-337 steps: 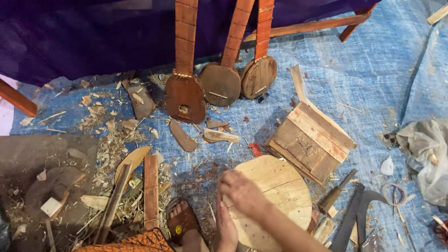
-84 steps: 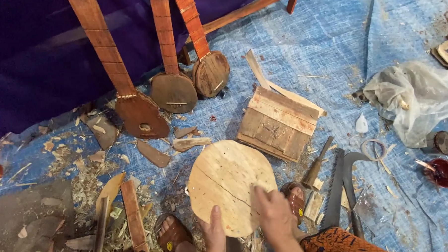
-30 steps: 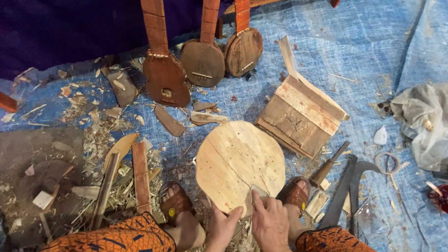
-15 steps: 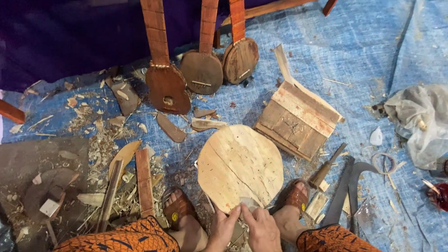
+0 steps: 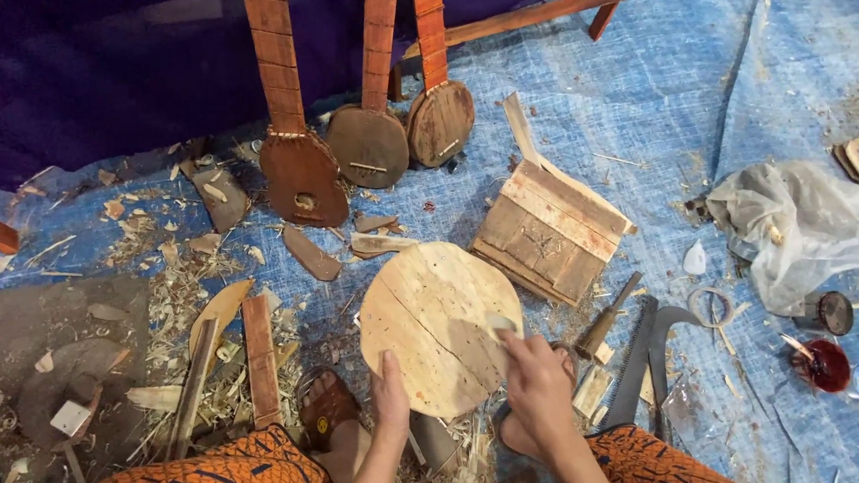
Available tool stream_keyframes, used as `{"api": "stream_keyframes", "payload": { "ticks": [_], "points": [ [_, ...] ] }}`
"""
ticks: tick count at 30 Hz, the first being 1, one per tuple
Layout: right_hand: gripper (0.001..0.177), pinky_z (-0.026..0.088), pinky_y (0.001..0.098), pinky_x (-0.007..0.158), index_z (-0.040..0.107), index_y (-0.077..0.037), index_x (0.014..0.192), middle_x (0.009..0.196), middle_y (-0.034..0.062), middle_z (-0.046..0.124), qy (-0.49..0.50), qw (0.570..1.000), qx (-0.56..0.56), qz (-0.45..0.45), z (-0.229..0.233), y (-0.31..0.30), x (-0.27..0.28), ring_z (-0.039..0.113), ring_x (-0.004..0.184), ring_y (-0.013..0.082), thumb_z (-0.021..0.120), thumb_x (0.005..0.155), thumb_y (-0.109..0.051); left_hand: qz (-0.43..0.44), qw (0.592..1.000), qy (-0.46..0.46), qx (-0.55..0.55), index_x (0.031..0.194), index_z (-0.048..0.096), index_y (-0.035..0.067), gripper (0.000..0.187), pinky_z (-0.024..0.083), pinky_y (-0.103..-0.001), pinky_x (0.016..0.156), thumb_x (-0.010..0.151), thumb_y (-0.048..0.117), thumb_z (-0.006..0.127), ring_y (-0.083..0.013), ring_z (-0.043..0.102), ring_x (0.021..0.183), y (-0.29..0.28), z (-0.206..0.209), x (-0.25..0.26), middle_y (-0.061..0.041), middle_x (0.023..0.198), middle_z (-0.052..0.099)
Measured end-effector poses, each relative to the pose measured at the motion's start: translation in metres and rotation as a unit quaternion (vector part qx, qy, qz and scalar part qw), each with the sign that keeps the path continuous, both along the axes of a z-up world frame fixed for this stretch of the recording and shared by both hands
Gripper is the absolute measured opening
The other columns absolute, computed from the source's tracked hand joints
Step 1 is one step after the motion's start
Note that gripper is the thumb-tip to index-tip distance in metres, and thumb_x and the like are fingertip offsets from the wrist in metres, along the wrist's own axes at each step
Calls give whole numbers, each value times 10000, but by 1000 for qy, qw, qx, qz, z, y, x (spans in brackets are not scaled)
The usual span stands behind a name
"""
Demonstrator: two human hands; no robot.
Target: A person sands a circular wooden piece by hand and uses a hammer to adjust parts of a stringed instrument in a workshop setting.
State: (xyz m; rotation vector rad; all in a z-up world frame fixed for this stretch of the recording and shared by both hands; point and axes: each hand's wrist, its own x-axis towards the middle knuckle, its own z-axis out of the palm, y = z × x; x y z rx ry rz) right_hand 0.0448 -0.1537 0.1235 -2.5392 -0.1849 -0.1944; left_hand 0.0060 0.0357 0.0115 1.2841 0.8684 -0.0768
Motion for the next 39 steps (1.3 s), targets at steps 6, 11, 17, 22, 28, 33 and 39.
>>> {"api": "stream_keyframes", "payload": {
  "ticks": [6,11,17,22,28,33,39],
  "points": [
    [319,473,307,613,749,-135,1138,802,38,570,-97,980,-138,108,-45,56,27,456,686,175,599,884,-14,-36,997,13,69,1516,386,18,780,437,-433,1068,996,573,214,-333,546,1266,2,-21,-5,-216,1398,525],
    [419,483,329,694,674,-129,1262,826,14,479,-55,952,-146,262,-48,81,11,450,758,186,631,872,17,-42,996,15,73,1503,445,32,842,455,-435,1124,969,631,190,-337,567,1353,1,-33,-4,-213,1454,568],
    [555,537,368,838,486,-143,1435,1093,69,643,178,954,-5,239,-5,55,31,604,942,218,613,895,-175,20,937,-23,348,1590,126,40,833,234,-591,1180,938,368,527,-376,217,1490,7,20,3,-234,1639,189],
    [662,511,479,955,363,-98,1503,1336,202,465,110,985,-39,-129,-34,3,49,530,1117,305,575,882,-7,-376,759,-251,469,1338,513,41,588,247,-549,1209,809,184,725,-311,374,1420,-6,86,19,-116,1413,522],
    [627,518,433,967,277,-42,1561,1407,262,560,198,953,205,-107,-101,-12,41,634,1184,398,423,964,-166,-355,714,-216,563,1324,634,119,452,261,-488,1221,873,98,646,-231,438,1429,-15,35,19,-32,1493,569],
    [596,567,423,781,297,-108,1552,1118,186,682,202,951,189,-137,-103,-6,37,719,898,322,428,988,-247,-321,731,-193,570,1299,578,133,345,364,-365,1155,964,141,496,-190,519,1306,14,53,61,-16,1394,589],
    [608,556,409,617,325,-45,1531,805,153,731,179,955,186,-147,-111,-6,34,722,678,305,459,970,-238,-319,734,-195,567,1339,639,189,374,278,-397,1242,979,174,538,-234,438,1443,-11,32,74,0,1520,542]
  ]
}}
